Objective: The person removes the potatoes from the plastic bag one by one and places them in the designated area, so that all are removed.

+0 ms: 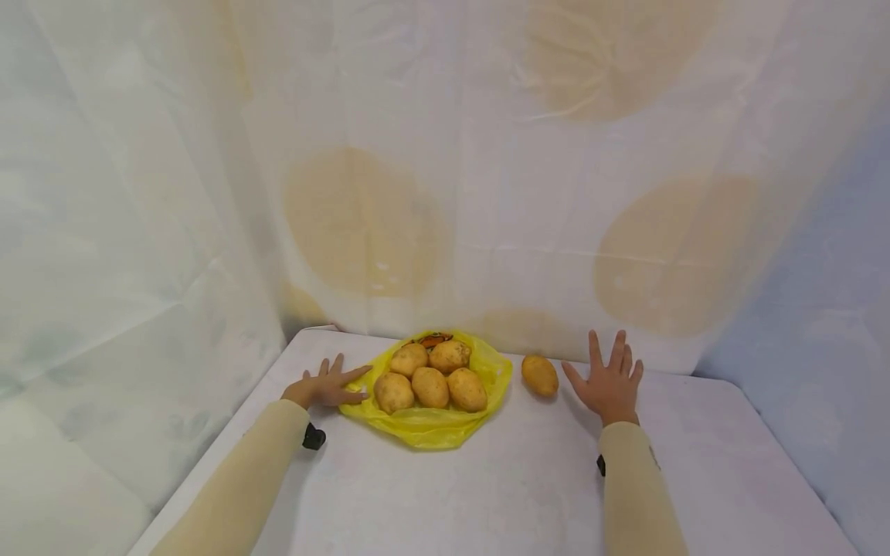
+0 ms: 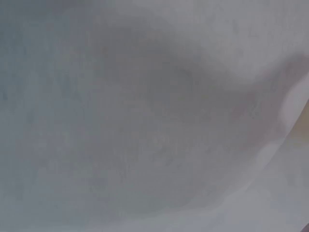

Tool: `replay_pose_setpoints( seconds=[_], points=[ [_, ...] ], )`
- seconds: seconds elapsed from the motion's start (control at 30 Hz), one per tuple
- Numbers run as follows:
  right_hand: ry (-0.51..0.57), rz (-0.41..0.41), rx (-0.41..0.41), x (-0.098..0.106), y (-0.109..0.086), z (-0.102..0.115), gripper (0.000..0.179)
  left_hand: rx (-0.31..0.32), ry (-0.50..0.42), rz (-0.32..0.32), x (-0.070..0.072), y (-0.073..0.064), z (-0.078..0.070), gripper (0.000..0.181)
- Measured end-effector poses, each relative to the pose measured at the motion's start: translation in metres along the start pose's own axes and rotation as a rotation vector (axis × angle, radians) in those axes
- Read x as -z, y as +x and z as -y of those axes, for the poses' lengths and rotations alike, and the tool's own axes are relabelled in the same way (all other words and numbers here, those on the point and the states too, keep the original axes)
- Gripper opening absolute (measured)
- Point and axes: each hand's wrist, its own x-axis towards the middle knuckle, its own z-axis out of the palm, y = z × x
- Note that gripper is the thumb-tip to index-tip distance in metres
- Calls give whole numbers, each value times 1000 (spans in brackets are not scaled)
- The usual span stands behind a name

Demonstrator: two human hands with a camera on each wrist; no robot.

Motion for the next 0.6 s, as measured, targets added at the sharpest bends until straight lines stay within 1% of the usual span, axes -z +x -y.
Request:
replay_pose_setpoints(
  seconds=[0.07, 0.2, 0.3, 0.4, 0.5, 0.6],
  points=[
    [-8, -1, 19, 2, 1, 2, 90, -3, -9, 2, -3, 9, 6, 81],
    [-22, 17, 52, 4, 4, 5, 89, 1, -10, 7, -4, 10, 8, 83],
    [-15, 29, 70, 2, 8, 8, 87, 14, 2, 14, 1, -2, 0, 84],
    [-4, 33, 91, 0, 12, 14, 87, 13, 2, 19, 1, 1, 1, 83],
    [26, 33, 133, -4, 18, 24, 87, 8, -2, 26, 1, 2, 0, 82],
    [44, 43, 161, -7, 23, 36, 86, 15, 2, 29, -2, 7, 3, 82]
  ],
)
